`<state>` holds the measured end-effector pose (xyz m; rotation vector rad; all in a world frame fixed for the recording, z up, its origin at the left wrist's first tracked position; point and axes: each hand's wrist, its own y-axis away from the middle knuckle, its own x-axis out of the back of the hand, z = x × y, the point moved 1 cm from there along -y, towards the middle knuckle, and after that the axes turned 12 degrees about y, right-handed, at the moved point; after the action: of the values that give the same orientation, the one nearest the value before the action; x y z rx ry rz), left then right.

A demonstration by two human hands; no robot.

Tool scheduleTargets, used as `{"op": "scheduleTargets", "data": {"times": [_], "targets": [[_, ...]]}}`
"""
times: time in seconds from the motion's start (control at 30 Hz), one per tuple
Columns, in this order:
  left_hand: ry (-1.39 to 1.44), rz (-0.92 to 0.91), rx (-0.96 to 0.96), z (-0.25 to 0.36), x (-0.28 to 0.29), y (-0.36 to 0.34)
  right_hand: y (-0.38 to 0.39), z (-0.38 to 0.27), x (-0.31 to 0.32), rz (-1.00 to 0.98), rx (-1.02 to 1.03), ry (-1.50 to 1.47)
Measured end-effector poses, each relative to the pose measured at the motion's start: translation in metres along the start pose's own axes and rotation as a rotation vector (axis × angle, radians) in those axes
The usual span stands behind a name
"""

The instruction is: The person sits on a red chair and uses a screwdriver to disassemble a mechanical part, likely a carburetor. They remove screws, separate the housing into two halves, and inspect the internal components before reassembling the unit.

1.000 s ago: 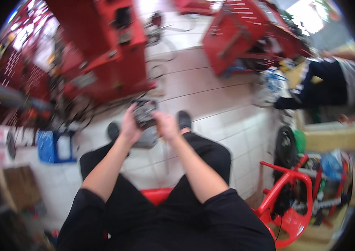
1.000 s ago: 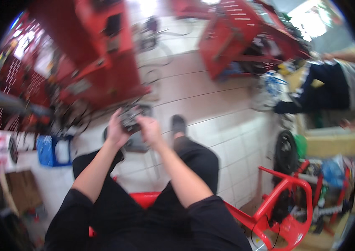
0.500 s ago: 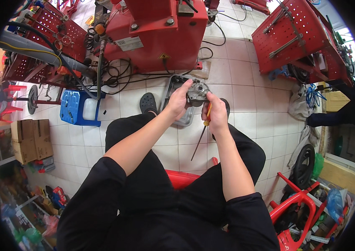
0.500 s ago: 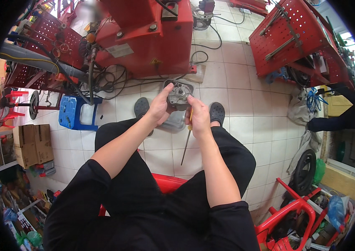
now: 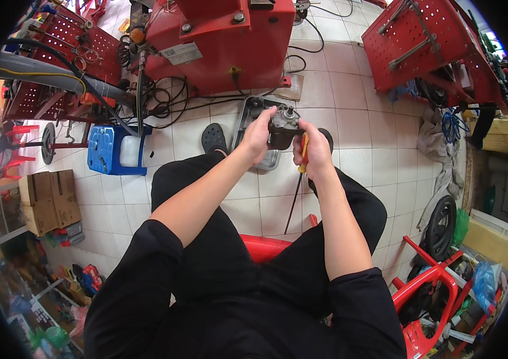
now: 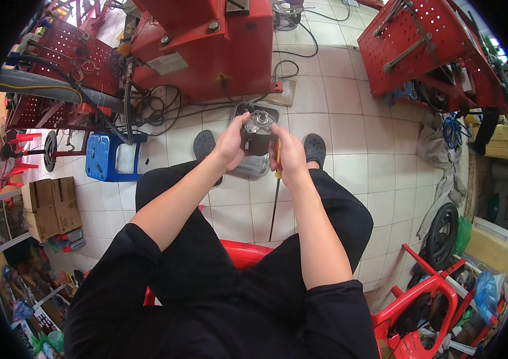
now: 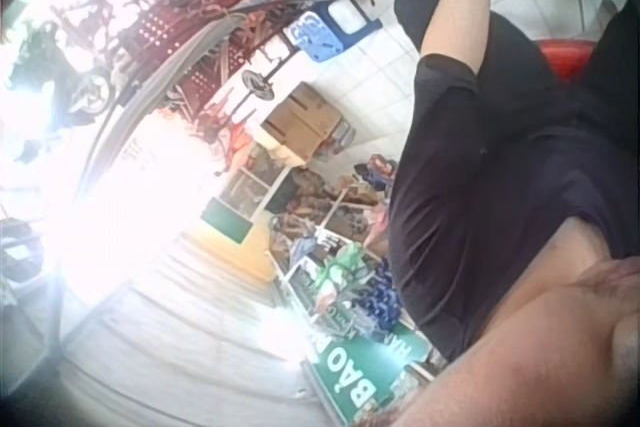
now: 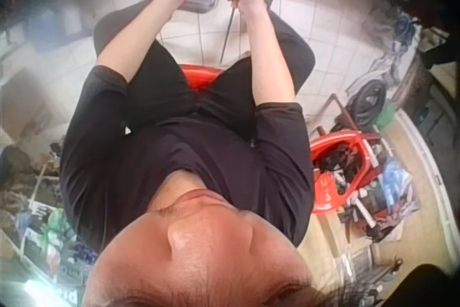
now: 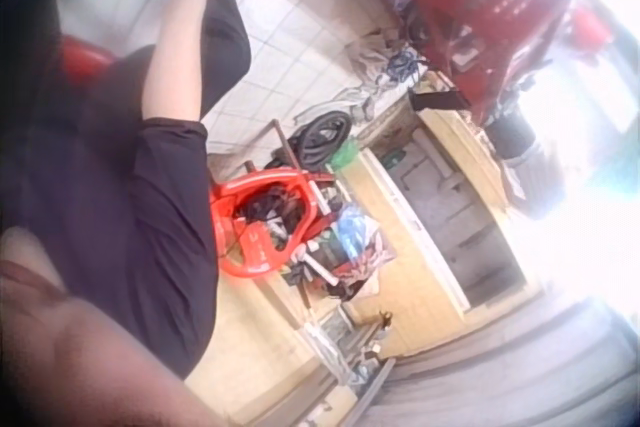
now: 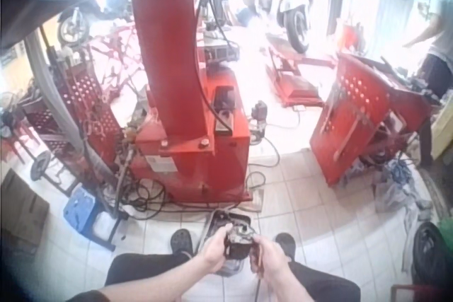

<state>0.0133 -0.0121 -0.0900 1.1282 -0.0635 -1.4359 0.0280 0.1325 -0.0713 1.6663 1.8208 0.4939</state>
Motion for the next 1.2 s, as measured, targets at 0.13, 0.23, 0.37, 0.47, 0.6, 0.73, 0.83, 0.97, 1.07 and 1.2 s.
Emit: {"op": "scheduleTargets", "data": {"times": [0.13,0.23,0.37,0.47,0.6,0.73,0.83,0.97,1.07,1.2], "targets": [[0.030,-0.050,0.020,0.003,-0.003,0.003,-0.002,-0.001,-0.001,0.037,-0.046,-0.090],[0.025,-0.109,0.027,0.002,0.005,-0.004,-0.006,0.003,0.005,0.043,-0.046,-0.105],[-0.010,-0.145,-0.004,-0.002,0.009,-0.006,-0.003,-0.003,0.005,0.035,-0.060,-0.100],[-0.007,-0.159,-0.011,-0.004,0.007,-0.004,-0.002,-0.003,0.008,0.010,-0.059,-0.114],[0.010,-0.173,-0.015,-0.004,0.001,0.003,-0.001,-0.005,0.010,0.018,-0.072,-0.093],[-0.010,-0.143,-0.016,-0.008,0.002,0.001,-0.004,-0.002,0.011,0.028,-0.083,-0.093],[-0.027,-0.118,-0.003,-0.008,0.002,0.000,-0.004,-0.004,0.010,0.022,-0.099,-0.087],[-0.082,-0.067,0.060,-0.005,-0.001,-0.001,-0.008,0.001,0.013,-0.024,-0.125,-0.080],[-0.138,-0.062,0.121,0.001,-0.005,0.001,-0.010,0.003,0.014,-0.074,-0.154,-0.104],[-0.157,-0.023,0.187,0.005,-0.012,0.008,-0.007,0.002,0.012,-0.076,-0.161,-0.089]]}}
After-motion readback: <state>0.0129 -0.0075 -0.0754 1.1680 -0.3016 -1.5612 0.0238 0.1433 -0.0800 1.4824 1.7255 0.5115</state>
